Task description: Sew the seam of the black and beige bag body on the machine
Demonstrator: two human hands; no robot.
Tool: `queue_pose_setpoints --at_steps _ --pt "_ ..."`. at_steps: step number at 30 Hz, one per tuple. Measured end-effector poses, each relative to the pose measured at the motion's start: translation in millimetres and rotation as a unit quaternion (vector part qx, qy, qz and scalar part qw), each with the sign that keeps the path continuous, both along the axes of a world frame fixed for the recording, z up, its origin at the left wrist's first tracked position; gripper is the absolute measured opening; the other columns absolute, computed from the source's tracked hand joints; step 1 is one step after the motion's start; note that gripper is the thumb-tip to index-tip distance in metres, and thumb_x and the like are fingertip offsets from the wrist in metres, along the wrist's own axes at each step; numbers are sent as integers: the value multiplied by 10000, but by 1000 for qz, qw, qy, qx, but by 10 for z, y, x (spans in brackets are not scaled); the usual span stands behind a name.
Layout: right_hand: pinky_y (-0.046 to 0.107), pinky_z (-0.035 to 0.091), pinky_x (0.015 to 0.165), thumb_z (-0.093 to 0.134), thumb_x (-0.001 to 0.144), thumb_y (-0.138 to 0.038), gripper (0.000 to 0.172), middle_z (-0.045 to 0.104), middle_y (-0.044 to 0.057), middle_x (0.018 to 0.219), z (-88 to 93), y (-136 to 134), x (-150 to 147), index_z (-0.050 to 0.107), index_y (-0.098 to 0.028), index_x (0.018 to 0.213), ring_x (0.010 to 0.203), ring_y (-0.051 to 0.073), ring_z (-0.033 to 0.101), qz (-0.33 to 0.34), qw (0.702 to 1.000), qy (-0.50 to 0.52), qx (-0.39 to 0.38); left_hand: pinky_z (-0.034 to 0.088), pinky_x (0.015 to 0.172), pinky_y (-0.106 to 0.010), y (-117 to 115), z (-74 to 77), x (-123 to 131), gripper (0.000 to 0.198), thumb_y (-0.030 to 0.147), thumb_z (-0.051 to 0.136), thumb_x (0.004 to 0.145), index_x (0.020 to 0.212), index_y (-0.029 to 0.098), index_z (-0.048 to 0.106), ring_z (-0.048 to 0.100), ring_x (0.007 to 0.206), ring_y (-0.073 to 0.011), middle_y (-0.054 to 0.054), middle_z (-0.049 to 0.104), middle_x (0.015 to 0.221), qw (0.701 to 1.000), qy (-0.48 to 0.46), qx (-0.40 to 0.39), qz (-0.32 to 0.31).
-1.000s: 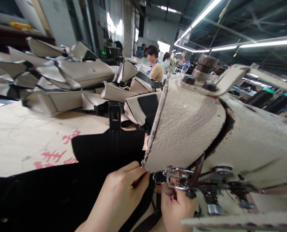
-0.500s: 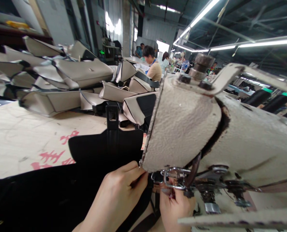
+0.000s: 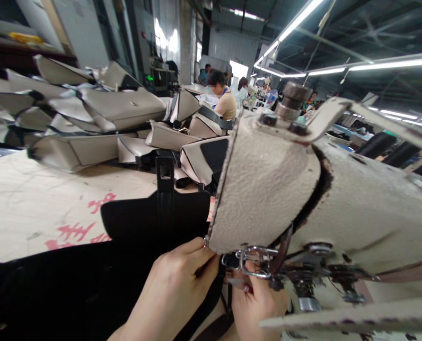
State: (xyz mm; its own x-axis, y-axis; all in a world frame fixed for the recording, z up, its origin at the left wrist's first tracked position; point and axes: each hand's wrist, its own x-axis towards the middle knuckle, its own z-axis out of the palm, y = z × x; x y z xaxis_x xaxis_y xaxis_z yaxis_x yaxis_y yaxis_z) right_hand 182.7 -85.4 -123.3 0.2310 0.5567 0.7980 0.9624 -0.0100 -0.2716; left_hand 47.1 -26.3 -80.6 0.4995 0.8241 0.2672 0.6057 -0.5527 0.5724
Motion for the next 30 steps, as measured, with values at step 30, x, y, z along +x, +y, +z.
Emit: queue_pose_setpoints --at_steps 30 --pt "231 436 533 621 807 -376 241 614 34 546 -127 -41 123 698 -147 808 498 139 566 -11 998 -67 14 346 503 -171 18 -32 -25 261 148 475 832 619 199 617 516 550 -75 20 554 652 988 -88 -125 23"
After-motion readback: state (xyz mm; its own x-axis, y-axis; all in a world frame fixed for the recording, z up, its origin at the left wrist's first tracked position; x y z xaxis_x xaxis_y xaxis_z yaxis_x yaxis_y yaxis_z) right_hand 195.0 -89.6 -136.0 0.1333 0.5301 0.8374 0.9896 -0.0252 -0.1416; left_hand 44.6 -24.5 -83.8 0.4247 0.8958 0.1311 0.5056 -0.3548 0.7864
